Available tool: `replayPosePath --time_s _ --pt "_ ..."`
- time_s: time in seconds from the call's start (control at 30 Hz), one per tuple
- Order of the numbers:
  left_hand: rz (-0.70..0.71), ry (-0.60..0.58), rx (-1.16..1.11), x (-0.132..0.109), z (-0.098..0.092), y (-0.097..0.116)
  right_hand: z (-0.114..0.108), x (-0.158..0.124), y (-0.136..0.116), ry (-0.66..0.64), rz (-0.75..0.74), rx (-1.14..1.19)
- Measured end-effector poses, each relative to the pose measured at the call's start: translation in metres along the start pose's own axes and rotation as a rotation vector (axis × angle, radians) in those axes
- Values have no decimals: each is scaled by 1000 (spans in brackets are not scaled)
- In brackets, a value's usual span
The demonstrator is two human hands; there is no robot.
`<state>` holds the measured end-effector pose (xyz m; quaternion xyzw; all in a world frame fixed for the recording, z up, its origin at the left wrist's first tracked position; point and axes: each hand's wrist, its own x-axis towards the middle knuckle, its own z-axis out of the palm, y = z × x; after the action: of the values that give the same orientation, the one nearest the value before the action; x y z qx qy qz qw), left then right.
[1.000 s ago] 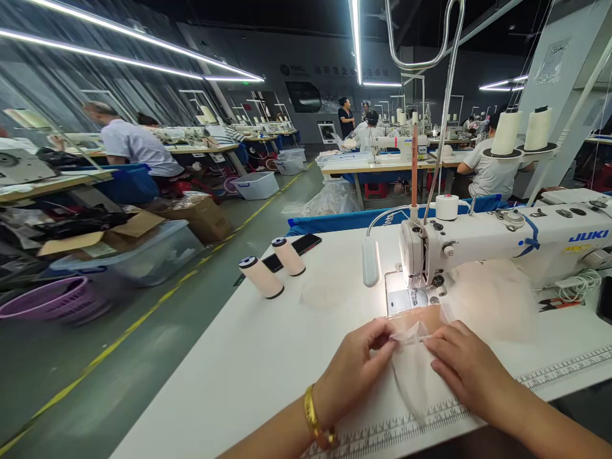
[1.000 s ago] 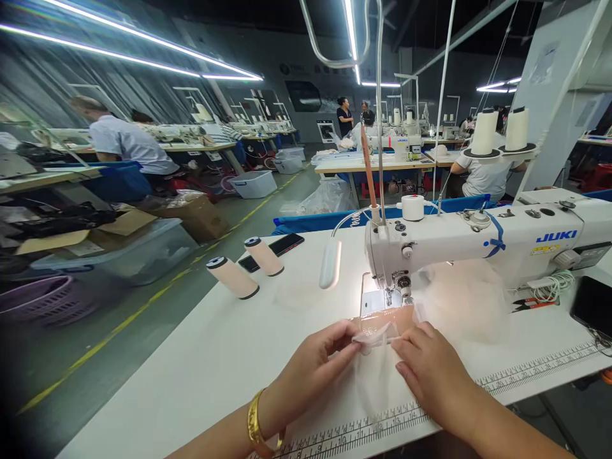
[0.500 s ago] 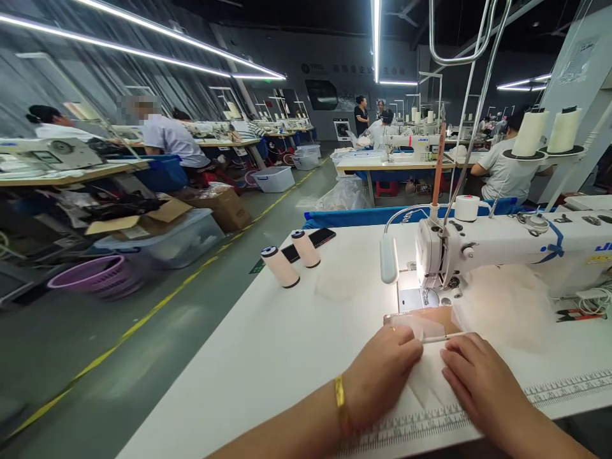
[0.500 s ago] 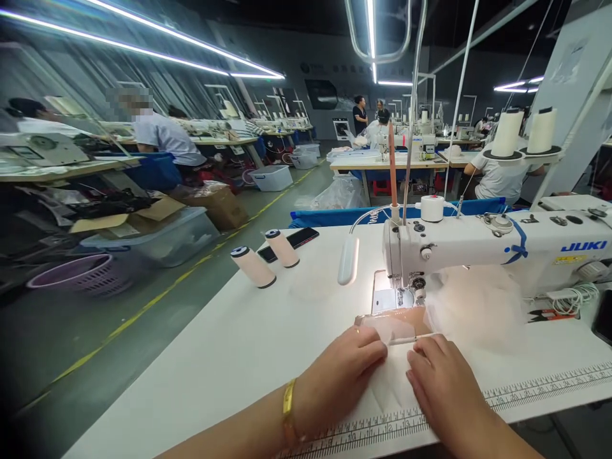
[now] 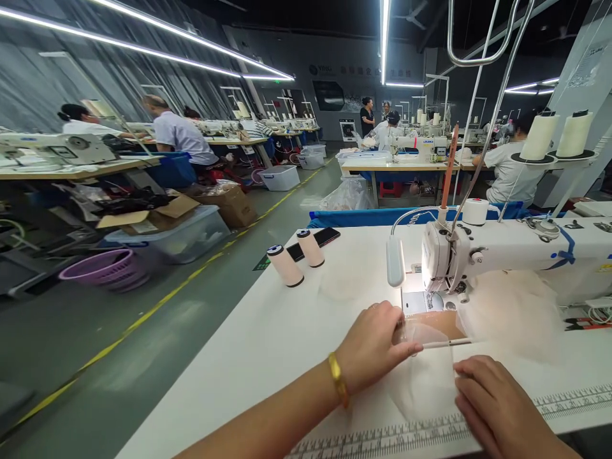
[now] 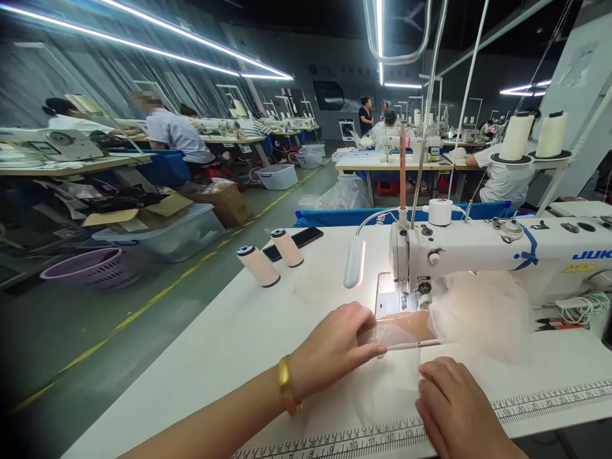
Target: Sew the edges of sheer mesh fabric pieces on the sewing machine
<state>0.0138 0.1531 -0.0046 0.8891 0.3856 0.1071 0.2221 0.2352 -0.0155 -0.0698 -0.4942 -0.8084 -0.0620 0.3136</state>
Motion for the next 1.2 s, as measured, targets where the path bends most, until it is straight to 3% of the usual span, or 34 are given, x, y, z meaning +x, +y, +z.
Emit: replayPosePath --time_s 0.1,0.23,0.33,0.43,0.53,0.67,0.9,1.2 --pt "36 -80 -56 17 20 7 -17 -5 8 -62 -65 -51" --pt "62 -143 -231 22 28 9 -50 -3 27 -227 -191 -141" --pt "13 -148 -484 20 30 11 -57 18 38 -252 -88 -104" --pt "18 -126 -634 16 32 10 -41 53 40 -218 85 61" --pt "21 -116 -736 12 33 7 -16 84 38 -292 285 288" --pt "-57 -91 -853 12 35 4 5 96 40 -300 470 530" --pt "-87 -74 -861 16 35 9 12 82 46 -265 610 660" --pt "-34 -42 -815 14 39 11 16 83 39 -202 565 655"
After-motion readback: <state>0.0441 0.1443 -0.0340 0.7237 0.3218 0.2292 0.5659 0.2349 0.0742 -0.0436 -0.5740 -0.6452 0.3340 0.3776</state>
